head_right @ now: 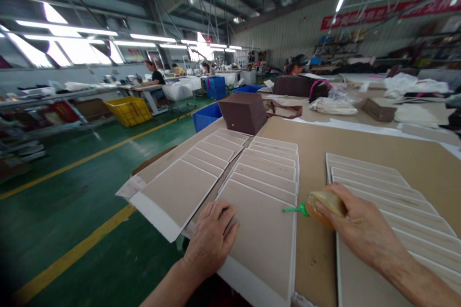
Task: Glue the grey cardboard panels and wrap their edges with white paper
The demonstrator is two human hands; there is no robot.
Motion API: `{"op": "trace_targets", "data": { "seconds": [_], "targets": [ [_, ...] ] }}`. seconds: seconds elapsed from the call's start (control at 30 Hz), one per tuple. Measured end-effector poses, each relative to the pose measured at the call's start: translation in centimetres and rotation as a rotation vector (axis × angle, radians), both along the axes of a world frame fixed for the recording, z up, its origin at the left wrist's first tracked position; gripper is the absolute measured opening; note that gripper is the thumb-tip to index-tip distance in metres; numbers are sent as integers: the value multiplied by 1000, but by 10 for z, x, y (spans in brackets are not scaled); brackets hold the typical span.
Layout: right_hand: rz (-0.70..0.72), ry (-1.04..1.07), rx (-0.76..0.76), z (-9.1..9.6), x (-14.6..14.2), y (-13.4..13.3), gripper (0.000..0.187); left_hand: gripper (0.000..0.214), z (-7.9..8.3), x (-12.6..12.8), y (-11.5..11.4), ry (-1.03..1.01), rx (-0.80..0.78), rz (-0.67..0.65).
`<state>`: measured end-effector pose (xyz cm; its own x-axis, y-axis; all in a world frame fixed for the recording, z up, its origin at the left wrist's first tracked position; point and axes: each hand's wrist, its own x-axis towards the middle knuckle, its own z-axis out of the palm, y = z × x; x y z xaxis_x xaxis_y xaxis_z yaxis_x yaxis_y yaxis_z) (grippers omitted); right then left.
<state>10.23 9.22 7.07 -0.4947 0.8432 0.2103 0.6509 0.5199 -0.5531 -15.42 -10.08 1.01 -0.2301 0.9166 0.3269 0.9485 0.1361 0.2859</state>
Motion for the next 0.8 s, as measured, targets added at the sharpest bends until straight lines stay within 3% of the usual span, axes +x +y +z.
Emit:
{"op": "trace_targets", "data": {
  "seconds": [0.17, 0.33, 0.53, 0.8],
  "targets": [
    [-56, 26, 10, -7, 18, 2, 46, 25, -1, -1, 1, 28, 0, -4],
    [-41, 34, 17, -9, 17, -7, 45, 28, -3, 0, 1, 56, 8, -3],
    [33, 21, -12, -4, -10, -16, 44, 25, -2, 1, 0, 66, 13, 4],
    [181, -17, 101, 4, -65, -17, 31, 24, -2, 1, 1, 50, 18, 9]
  ]
}}
